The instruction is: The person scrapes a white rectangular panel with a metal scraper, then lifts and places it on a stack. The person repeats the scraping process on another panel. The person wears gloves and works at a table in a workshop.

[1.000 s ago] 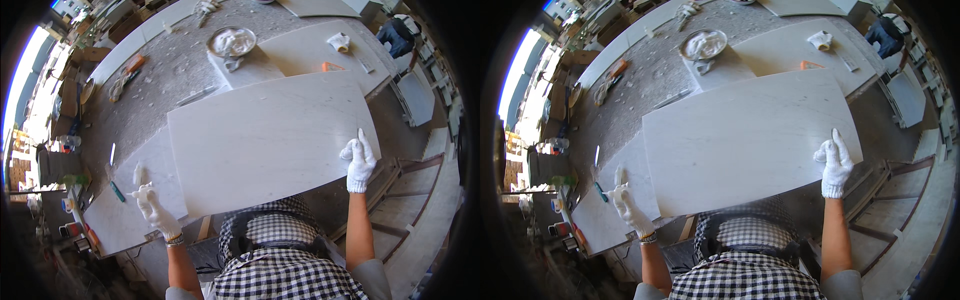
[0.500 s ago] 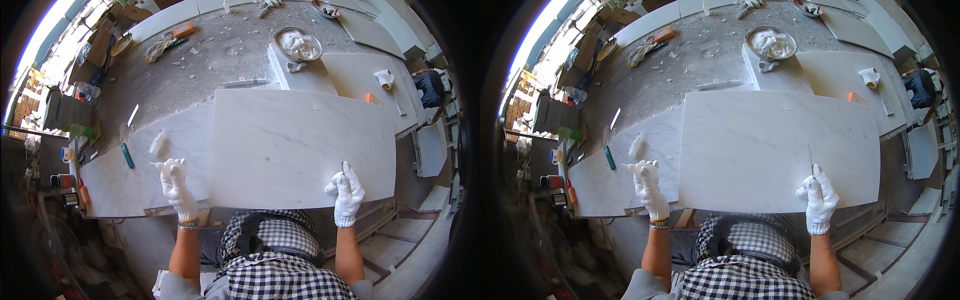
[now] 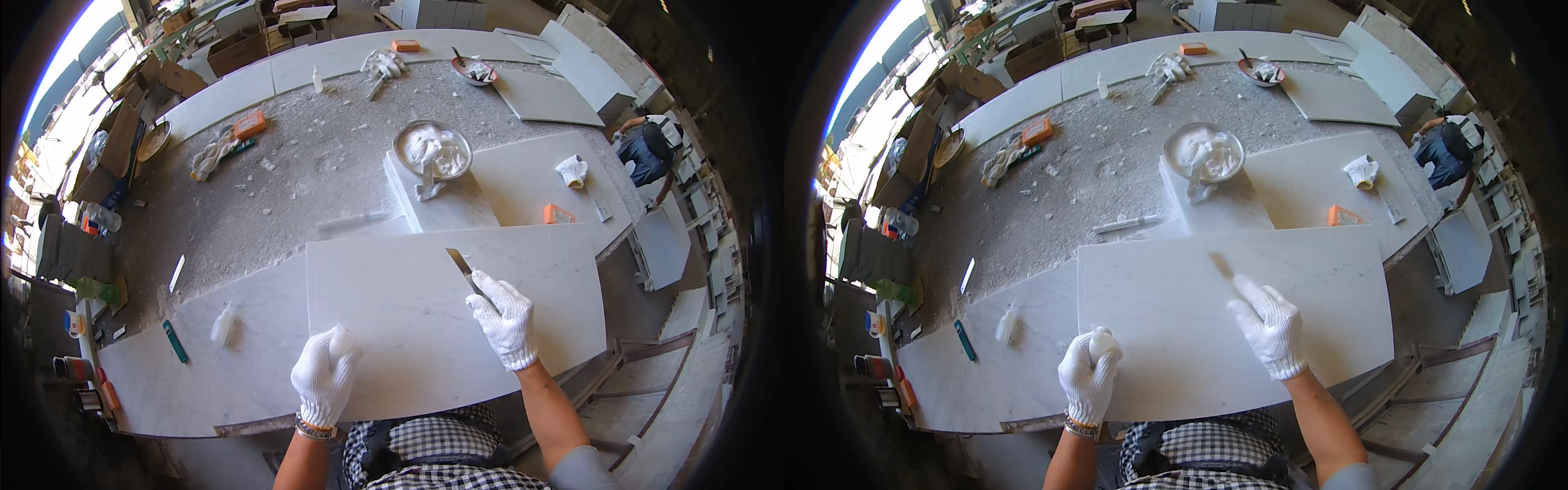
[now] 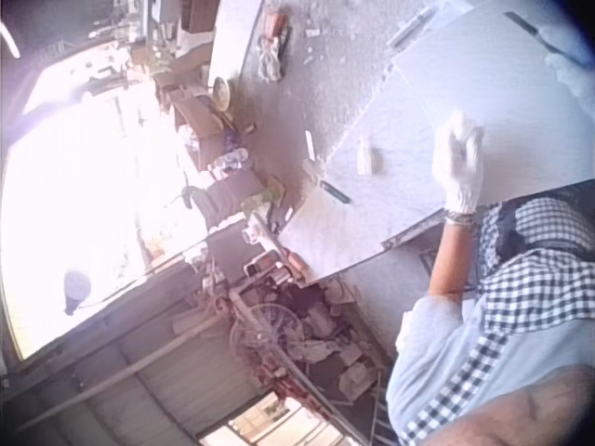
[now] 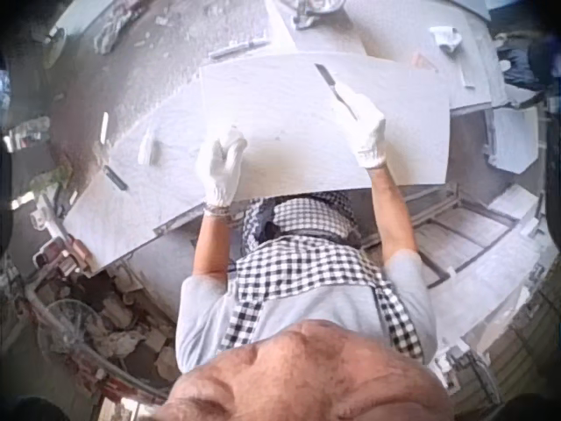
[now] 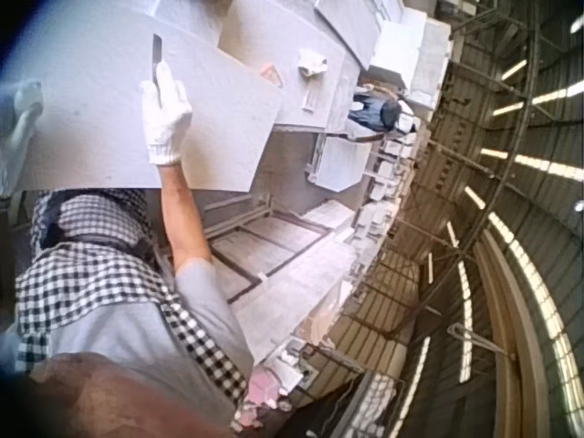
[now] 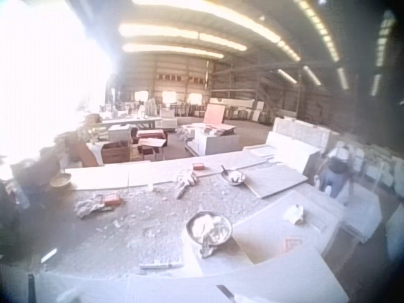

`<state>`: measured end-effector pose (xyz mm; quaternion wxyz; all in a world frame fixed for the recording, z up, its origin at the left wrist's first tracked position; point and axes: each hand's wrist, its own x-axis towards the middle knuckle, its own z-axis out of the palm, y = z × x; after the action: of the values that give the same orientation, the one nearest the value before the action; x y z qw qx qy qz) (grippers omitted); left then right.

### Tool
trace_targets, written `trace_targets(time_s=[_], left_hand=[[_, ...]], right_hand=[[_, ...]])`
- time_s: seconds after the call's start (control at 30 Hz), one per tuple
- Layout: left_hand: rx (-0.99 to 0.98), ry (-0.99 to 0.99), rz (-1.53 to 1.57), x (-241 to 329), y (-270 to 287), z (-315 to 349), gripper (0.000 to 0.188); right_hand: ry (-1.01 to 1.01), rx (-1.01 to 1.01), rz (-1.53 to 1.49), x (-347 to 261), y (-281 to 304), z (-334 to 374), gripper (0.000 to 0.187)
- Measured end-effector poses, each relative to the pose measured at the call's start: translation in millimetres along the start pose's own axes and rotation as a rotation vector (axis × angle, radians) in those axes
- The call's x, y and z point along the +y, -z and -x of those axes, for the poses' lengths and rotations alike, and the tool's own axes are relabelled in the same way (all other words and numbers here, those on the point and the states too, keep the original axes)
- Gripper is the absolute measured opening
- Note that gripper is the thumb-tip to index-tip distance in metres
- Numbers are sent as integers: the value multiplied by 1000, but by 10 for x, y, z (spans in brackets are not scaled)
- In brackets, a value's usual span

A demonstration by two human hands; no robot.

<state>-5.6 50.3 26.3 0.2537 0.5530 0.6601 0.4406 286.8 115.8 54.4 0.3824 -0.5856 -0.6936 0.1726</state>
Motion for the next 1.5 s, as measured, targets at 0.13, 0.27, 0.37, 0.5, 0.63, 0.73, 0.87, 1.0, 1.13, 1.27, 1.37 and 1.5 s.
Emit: trace_targets(time_s=[0.13, 0.27, 0.37, 0.5, 0.63, 0.73, 0.87, 1.0, 1.13, 1.27, 1.37, 1.5], left_hand=[[-28, -57, -53, 72, -24, -108, 27], [-19, -58, -71, 60, -47, -89, 26], [-8, -20, -90, 23, -63, -52, 26], [-91, -106, -291, -11, -5, -38, 26], [-50, -157, -334, -21, -7, -28, 31], [-49, -169, -326, -37, -21, -31, 29], [-109, -102, -359, -45, 13, -22, 28], [-174, -43, -382, 5, 32, -22, 29], [-42, -24, -72, 47, -46, -85, 25], [-46, -58, -65, 49, -36, -121, 34], [-69, -30, -70, 54, -4, -115, 33], [-33, 29, -57, 71, 54, -88, 32]], right_hand=[[108, 145, 153, 133, 7, -543, 35], [69, 140, 231, 301, -54, -981, 33], [57, 111, 249, 388, -149, -1203, 33], [53, 63, 225, 439, -222, -1378, 34], [50, 24, 220, 465, -253, -1469, 34], [67, 27, 225, 482, -282, -1509, 34], [116, 54, 257, 496, -311, -1523, 33], [109, 69, 263, 467, -243, -1452, 32], [152, 113, 328, 337, -126, -1258, 31], [246, 116, 249, 71, -127, -921, 31], [191, -34, 150, -149, -216, -594, 33], [307, -162, 86, -334, -424, -308, 35]])
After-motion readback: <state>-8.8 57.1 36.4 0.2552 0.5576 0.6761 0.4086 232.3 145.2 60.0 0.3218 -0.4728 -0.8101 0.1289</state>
